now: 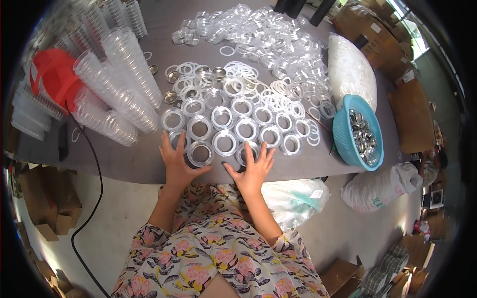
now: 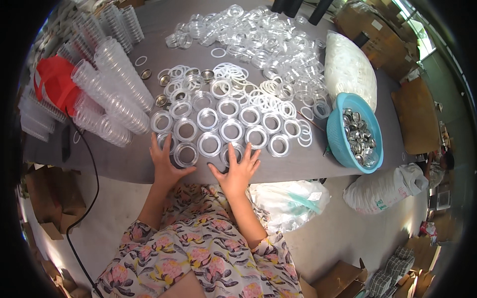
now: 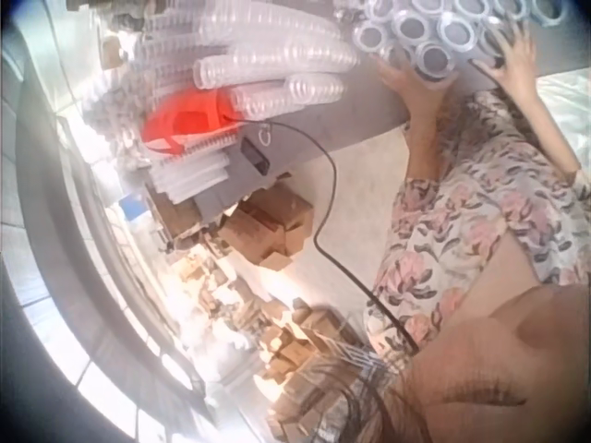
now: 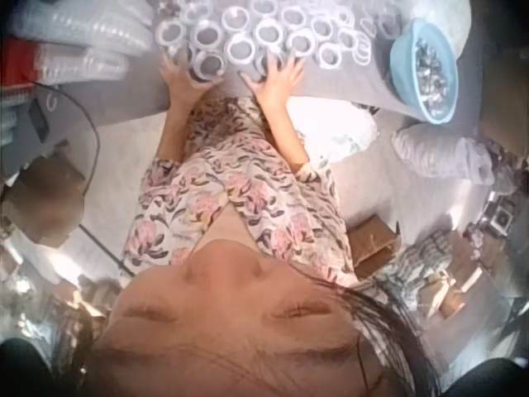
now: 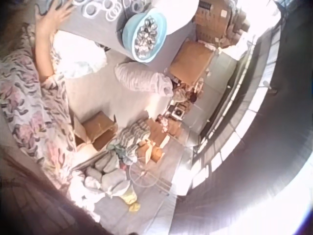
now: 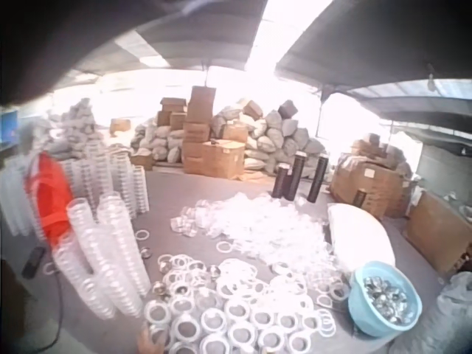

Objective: The person assembles clear plastic cups by placing white rubber gaskets and metal strainers into the cup openings. They handle the components one at a time, inserting the gasket first, followed by the strainer, and then stacking the completed units. The person uses a thin metal rod to adjust the strainer position inside the cup during the process.

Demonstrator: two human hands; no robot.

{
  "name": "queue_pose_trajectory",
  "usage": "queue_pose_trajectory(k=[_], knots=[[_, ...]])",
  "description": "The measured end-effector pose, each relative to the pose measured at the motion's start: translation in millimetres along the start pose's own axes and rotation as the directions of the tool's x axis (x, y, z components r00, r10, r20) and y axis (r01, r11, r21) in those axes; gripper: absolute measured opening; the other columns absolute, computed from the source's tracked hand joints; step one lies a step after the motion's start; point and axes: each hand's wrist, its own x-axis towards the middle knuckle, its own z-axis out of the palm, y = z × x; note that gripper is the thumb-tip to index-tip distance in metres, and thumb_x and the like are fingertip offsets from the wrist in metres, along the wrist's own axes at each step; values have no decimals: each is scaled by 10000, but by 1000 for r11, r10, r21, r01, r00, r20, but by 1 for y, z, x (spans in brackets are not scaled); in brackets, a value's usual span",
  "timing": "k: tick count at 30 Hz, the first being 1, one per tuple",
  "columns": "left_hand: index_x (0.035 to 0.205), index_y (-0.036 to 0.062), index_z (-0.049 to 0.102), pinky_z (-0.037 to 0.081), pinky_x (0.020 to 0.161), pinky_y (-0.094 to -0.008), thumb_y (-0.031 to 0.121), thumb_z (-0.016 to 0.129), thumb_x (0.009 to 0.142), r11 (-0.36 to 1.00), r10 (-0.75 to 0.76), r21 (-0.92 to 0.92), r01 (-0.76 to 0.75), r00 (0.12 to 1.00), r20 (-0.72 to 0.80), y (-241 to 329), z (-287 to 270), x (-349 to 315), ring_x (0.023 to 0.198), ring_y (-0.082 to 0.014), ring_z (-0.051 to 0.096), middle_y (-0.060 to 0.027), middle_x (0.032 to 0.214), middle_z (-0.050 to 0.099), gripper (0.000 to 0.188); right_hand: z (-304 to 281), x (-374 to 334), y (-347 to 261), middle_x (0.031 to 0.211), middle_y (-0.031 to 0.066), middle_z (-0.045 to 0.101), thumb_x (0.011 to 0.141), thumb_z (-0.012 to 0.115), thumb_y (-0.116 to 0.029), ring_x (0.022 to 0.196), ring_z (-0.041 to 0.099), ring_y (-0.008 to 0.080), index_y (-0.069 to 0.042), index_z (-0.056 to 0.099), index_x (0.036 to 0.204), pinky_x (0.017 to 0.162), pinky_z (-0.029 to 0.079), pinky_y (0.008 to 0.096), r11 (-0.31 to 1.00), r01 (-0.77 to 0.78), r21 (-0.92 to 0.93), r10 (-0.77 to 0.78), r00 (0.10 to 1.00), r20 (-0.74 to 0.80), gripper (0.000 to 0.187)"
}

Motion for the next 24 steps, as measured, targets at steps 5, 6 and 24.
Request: queue_pose_trajectory(k=[5, 6, 24], knots=[[1301, 65, 346, 167, 967, -574, 519, 799, 423, 999, 41, -13, -42, 999, -30, -6, 12, 12, 1252, -464, 177, -334, 1341, 152, 1088, 4, 13, -3, 1344, 250, 248, 576, 752, -445, 1232, 153, 534, -213, 479, 1230, 924, 208, 651, 999, -51, -4, 51, 999, -6, 746], [1304, 64, 342, 154, 961, -590, 535, 791, 427, 999, 50, -17, -51, 998, -34, -9, 14, 15, 1253, -469, 166, -332, 1340, 152, 1091, 4, 15, -4, 1345, 250, 247, 579, 751, -442, 1233, 151, 534, -212, 479, 1230, 924, 208, 651, 998, -58, -9, 58, 998, -4, 742], [949, 54, 594, 352, 921, -400, 59, 604, 729, 887, 458, -115, -446, 881, 116, 17, 35, 135, 1086, -296, 485, -104, 1042, 578, 220, -4, 3, 25, 1301, 185, 355, 693, 669, -288, 1229, 287, 379, -104, 427, 1251, 981, 201, 553, 969, 128, 213, -108, 988, -107, 635]])
